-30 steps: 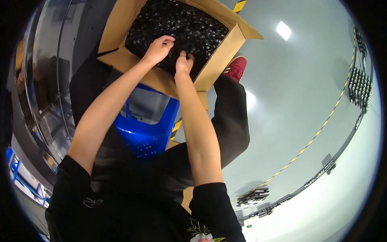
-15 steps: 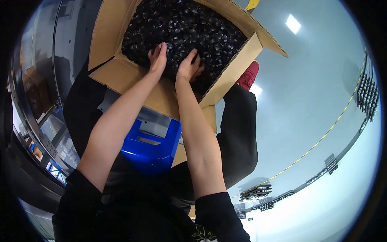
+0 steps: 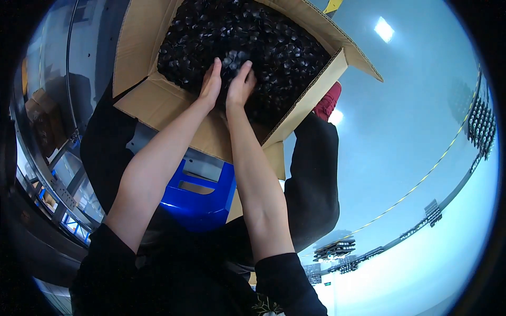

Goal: The person assembles spherical handheld fan units by hand, retrieving fan handles, black components, and fan covers from a cardboard box on the floor and attaching them to the fan units.

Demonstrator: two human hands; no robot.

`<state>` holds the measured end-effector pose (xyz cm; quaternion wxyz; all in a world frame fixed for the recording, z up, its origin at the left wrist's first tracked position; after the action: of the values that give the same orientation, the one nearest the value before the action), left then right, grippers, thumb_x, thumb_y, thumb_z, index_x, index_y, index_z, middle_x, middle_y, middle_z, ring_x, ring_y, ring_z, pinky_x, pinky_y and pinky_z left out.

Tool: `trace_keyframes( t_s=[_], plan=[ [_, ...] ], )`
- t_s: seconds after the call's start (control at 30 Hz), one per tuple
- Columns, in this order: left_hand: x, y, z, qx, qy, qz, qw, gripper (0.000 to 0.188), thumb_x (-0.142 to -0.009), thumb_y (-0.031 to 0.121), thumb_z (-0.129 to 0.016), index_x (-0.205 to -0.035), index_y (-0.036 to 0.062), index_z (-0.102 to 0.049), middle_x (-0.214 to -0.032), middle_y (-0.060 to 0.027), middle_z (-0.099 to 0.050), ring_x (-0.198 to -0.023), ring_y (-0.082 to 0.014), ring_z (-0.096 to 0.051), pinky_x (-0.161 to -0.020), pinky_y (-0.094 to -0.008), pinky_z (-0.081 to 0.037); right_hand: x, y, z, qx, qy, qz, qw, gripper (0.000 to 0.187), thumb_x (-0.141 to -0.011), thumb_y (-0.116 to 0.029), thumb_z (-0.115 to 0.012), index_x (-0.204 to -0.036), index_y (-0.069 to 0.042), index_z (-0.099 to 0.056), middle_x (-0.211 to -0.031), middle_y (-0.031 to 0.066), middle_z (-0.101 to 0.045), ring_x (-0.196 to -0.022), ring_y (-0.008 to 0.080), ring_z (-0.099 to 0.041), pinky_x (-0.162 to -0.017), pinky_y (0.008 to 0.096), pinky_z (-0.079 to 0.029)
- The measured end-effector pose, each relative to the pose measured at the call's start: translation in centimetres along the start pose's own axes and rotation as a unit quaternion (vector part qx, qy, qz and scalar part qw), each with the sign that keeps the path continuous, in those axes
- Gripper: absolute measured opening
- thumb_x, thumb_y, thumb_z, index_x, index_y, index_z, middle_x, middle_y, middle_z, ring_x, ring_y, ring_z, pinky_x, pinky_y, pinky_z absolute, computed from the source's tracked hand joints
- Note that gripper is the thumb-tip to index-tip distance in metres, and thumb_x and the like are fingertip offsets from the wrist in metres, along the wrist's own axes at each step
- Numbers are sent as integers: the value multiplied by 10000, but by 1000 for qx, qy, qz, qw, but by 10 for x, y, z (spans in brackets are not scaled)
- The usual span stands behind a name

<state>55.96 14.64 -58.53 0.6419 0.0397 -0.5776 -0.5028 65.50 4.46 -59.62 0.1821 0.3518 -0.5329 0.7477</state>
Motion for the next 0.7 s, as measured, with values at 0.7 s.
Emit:
trace_keyframes(
  t_s=[0.7],
  plan=[
    [163, 193, 38, 182, 28, -337, 923, 192, -849, 138, -544, -915, -7, -651, -1023, -109, -592, -938, -217, -549, -827, -276, -431, 145, -194, 53, -162, 22, 293, 942, 290, -886, -198, -451, -793, 7, -634, -920, 96, -607, -850, 206, -544, -811, 283, -417]
  ],
)
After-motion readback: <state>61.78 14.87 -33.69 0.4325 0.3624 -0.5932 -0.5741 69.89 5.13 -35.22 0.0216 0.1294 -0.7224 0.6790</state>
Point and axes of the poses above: each hand's wrist, its own x-axis away from the middle knuckle, its own z-axis out of the back of the hand, y = z × x, the point moved 9 cm from there along -x, towards the middle knuckle
